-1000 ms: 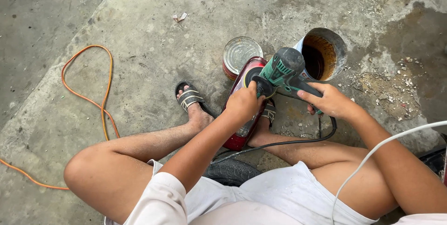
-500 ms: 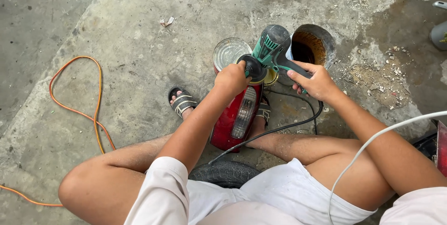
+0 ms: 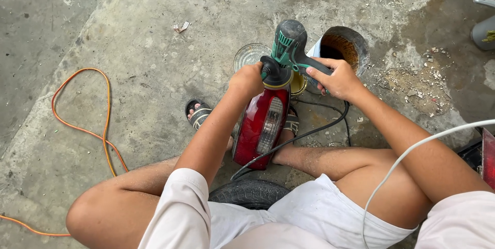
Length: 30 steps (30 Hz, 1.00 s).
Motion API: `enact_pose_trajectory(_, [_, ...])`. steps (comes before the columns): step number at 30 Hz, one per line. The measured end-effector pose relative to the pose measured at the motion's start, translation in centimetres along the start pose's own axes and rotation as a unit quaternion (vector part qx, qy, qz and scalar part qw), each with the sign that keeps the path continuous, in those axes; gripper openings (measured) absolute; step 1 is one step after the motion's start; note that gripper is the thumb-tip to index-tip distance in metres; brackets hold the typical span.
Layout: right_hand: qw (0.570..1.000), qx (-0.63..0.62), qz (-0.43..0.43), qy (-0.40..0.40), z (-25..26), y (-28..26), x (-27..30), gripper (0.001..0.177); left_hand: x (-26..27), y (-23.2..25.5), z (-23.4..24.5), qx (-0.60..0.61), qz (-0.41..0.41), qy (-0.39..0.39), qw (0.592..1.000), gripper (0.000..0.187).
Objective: The person sits on the floor and uses a green electric polisher to buff the surface of a red car tail light. They hold the tail light with one hand and operate the polisher with the other, moving it across the surface. The person briefly stops to wipe the tail light with their hand before resuming polishing.
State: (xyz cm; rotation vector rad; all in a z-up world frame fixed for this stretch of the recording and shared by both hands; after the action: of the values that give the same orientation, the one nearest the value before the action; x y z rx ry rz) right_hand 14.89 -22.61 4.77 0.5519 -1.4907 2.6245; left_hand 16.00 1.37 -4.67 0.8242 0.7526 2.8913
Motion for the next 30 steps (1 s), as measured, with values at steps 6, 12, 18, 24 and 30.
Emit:
enact_pose_trajectory(6, [1.0,0.007,0.007,0.004,-0.6,-1.3,-0.4,0.044,-0.5,-1.1,-0.2,0.015,0.001,0.01,1.0,0.066])
enact_pose_trajectory(12, [1.0,0.021,-0.001,-0.012,-1.5,-2.1,-1.0,0.045,0.1,-2.2,0.1,0.021,0.01,0.008,1.0,0.07])
enact_pose_trajectory(18, [0.999,0.043,-0.004,-0.023,-2.1,-2.8,-1.4,0.044,2.2,-2.4,1.5,0.041,0.019,0.021,0.999,0.069])
enact_pose_trajectory(24, [0.997,0.069,0.005,-0.037,-2.3,-3.4,-1.1,0.047,3.1,-2.8,0.9,0.045,0.023,0.03,0.998,0.066])
enact_pose_trajectory(30, [0.996,0.075,0.015,-0.049,-3.1,-4.3,-0.5,0.048,5.4,-2.8,1.6,0.053,0.029,0.024,0.998,0.063])
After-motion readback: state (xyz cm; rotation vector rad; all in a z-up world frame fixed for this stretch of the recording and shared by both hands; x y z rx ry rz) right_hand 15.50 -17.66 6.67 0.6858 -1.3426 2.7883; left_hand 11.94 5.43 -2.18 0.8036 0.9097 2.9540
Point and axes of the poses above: each hand's wrist, its own x-axis away from the middle knuckle, its own z-axis out of the back of the hand, y = z × x, the point moved 7 cm from there along -x, towards the middle knuckle, and after that the axes turned 3 degrees about x, right-handed, at the moved point
